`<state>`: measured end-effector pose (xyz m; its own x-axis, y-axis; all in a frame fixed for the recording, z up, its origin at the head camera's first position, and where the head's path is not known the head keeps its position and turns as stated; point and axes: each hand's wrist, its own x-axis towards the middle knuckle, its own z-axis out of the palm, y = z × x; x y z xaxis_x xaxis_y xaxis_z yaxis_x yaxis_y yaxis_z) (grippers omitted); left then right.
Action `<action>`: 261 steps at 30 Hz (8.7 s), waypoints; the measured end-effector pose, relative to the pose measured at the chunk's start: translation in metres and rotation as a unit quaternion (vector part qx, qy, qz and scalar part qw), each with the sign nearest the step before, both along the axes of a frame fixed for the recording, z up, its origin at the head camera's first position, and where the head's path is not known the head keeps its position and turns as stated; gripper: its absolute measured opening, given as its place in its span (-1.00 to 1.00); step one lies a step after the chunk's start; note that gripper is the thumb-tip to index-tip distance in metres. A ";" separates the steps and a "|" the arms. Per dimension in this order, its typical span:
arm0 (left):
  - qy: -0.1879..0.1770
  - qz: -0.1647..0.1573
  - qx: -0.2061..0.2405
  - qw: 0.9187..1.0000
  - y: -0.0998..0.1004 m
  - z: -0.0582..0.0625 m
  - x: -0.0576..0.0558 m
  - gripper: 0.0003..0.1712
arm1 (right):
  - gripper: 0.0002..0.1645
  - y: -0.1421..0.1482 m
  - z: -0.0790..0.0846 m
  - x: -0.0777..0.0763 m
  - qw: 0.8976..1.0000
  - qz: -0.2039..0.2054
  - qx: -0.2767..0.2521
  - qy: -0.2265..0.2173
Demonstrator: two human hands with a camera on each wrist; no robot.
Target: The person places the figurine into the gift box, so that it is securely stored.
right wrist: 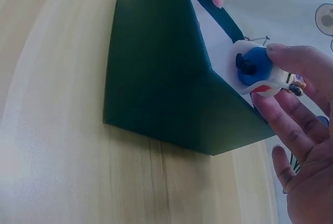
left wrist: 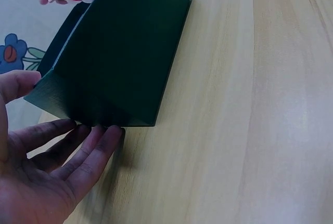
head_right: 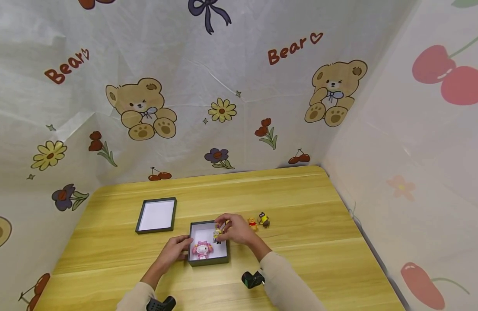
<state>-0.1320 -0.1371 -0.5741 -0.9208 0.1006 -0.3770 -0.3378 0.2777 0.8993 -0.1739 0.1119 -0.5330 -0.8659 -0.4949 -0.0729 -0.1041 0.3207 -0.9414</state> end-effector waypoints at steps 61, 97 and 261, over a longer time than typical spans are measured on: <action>0.001 -0.009 -0.009 1.000 -0.001 -0.006 -0.004 -0.39 | -0.59 -0.020 -0.014 0.004 0.911 0.149 0.309 0.228; 0.002 -0.001 0.003 1.000 0.001 -0.001 -0.001 -0.36 | -0.72 -0.023 -0.005 -0.004 0.879 0.195 0.362 0.243; -0.006 0.002 0.028 1.000 -0.002 -0.006 -0.003 -0.40 | -0.46 0.031 -0.015 0.003 0.981 -0.070 0.066 0.170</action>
<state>-0.1346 -0.1393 -0.5799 -0.9171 0.1172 -0.3811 -0.3490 0.2258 0.9095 -0.1709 0.1432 -0.5482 -0.9103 -0.3748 0.1757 -0.3503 0.4716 -0.8092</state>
